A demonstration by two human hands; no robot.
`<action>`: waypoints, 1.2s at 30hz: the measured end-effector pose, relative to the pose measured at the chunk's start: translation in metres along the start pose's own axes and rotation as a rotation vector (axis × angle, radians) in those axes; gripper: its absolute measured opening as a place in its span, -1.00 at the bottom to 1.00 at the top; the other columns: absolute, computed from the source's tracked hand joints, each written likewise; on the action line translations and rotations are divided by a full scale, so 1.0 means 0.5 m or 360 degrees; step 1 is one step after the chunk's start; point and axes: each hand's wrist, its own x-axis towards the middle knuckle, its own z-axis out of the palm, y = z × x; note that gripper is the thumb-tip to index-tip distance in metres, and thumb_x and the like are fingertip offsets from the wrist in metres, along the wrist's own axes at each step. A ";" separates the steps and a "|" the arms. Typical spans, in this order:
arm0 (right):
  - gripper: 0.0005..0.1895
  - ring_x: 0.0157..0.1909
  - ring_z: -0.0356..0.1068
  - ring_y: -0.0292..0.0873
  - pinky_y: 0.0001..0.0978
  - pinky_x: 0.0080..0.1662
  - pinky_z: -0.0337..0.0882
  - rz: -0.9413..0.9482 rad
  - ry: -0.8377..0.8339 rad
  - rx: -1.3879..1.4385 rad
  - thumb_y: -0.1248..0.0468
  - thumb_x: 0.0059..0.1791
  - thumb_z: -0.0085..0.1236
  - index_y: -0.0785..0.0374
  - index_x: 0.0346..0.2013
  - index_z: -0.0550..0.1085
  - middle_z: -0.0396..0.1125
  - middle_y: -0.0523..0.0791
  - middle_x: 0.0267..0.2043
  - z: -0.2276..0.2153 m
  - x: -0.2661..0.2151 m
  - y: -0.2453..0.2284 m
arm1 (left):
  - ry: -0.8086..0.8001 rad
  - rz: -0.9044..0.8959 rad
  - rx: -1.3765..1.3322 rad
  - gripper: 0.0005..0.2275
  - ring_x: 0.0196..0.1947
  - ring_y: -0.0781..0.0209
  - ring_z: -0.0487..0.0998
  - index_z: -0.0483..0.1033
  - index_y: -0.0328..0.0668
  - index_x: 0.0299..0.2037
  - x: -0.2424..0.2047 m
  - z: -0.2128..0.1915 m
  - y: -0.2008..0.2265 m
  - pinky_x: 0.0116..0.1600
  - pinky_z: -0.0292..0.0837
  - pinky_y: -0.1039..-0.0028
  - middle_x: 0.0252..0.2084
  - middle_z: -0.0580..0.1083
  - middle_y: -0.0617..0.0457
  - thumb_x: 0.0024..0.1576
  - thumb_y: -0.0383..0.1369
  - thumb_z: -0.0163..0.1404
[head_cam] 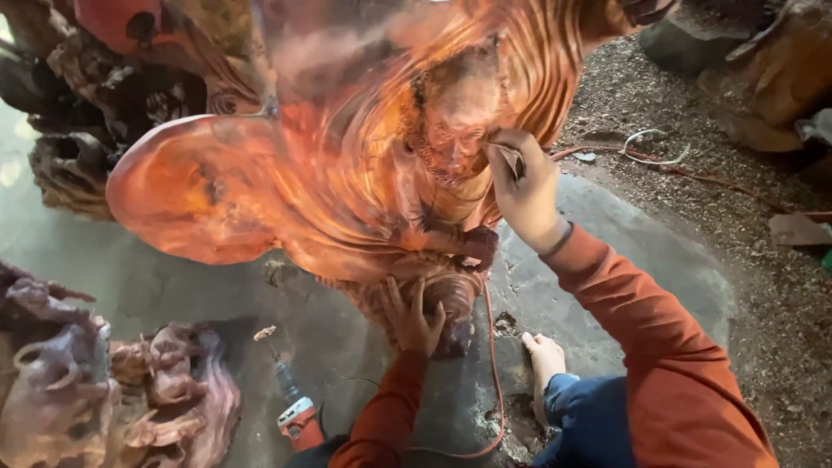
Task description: Polishing and sanding an intricate wood carving using a power sander and a hand cloth.
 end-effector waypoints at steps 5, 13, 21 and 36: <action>-0.90 -0.42 0.40 -0.12 -0.29 -0.26 0.46 0.0072 0.0128 0.0184 0.52 0.15 -0.01 0.34 -0.08 0.42 0.44 0.04 -0.29 0.007 0.060 -0.019 | -0.0031 -0.0033 0.0053 -0.31 0.48 -0.65 -0.14 0.29 0.14 0.38 0.007 -0.012 0.007 0.31 -0.04 -0.47 0.52 -0.10 -0.46 -0.04 -0.14 0.19; -0.88 -0.27 0.56 0.18 -0.17 -0.22 0.52 -0.0113 0.0127 0.0068 0.55 0.06 0.18 0.32 -0.17 0.53 0.49 0.08 -0.28 0.001 0.053 -0.022 | -0.0032 -0.0045 0.0004 -0.29 0.46 -0.69 -0.12 0.26 0.13 0.39 0.004 -0.006 0.009 0.30 0.05 -0.41 0.51 -0.10 -0.47 -0.04 -0.15 0.20; -0.85 -0.44 0.49 0.20 -0.17 -0.34 0.50 -0.0407 0.0171 -0.0011 0.54 0.02 0.25 0.25 -0.21 0.56 0.46 0.03 -0.36 0.010 0.037 0.044 | -0.0055 -0.0065 0.0022 -0.30 0.45 -0.69 -0.13 0.23 0.15 0.41 0.001 -0.007 0.005 0.29 0.04 -0.45 0.53 -0.15 -0.45 0.00 -0.15 0.18; -0.84 -0.46 0.47 0.17 -0.19 -0.36 0.47 -0.0417 -0.0015 -0.0177 0.51 0.02 0.32 0.23 -0.17 0.61 0.41 0.00 -0.40 -0.036 0.010 0.036 | -0.0039 -0.0005 0.0043 -0.30 0.45 -0.69 -0.10 0.27 0.19 0.39 -0.027 -0.017 -0.014 0.28 0.06 -0.45 0.52 -0.12 -0.46 -0.04 -0.13 0.19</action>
